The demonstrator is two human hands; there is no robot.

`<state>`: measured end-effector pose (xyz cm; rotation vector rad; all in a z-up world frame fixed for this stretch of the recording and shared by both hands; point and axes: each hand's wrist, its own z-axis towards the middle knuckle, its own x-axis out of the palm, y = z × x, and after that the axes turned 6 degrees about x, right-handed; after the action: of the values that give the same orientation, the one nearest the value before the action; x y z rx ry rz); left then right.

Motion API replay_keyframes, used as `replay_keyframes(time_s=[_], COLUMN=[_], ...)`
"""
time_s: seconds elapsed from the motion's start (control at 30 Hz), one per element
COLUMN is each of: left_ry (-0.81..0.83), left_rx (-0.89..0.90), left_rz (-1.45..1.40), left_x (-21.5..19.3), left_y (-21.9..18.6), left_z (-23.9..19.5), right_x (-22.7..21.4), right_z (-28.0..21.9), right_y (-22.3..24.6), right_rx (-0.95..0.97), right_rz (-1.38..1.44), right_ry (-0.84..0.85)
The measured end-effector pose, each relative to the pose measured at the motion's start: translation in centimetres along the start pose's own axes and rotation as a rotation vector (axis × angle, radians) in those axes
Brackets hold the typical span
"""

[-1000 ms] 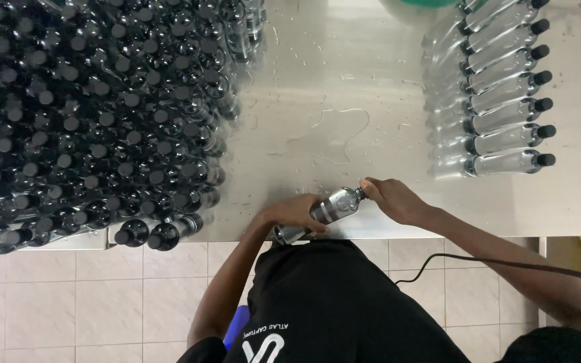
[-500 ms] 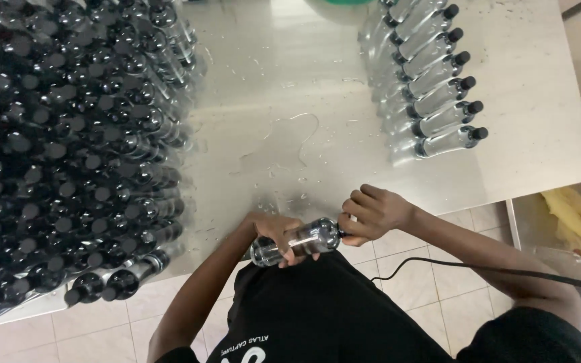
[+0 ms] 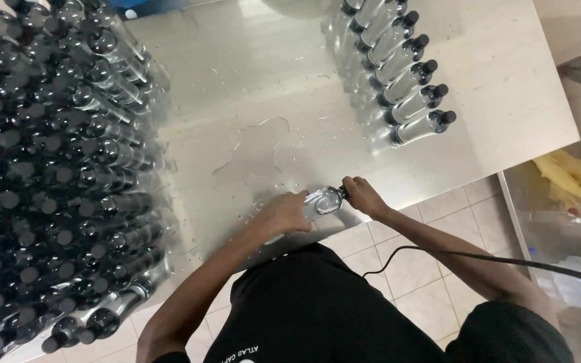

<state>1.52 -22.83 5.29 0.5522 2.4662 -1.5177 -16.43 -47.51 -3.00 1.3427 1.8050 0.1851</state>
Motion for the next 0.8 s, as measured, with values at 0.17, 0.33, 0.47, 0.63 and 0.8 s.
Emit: replay_keyframes(time_s=[0.17,0.33,0.47,0.63,0.8], left_ry=[-0.629,-0.736,-0.662,-0.221,-0.049], left_rx=[0.156,0.408,0.494,0.486,0.373], left_rz=[1.241,1.309,1.074,0.455,0.090], left_x=[10.1,12.2,10.6,9.0,5.9], left_y=[0.8,2.7,-0.7,-4.0,-7.3], left_z=[6.5,11.0,12.0,14.8,11.5], right_x=[1.0,-0.7,-5.0,-7.6,-10.2], right_z=[-1.6,-6.9,-12.2,-14.8,-13.0], right_y=[-5.4,-4.5,0.4,-0.5,-4.5], right_rx=[0.346,0.504,0.322,0.212,0.189], right_rz=[0.608,0.653,0.705,0.547,0.003], right_ry=[0.363,0.249,-0.103,-0.462,-0.740])
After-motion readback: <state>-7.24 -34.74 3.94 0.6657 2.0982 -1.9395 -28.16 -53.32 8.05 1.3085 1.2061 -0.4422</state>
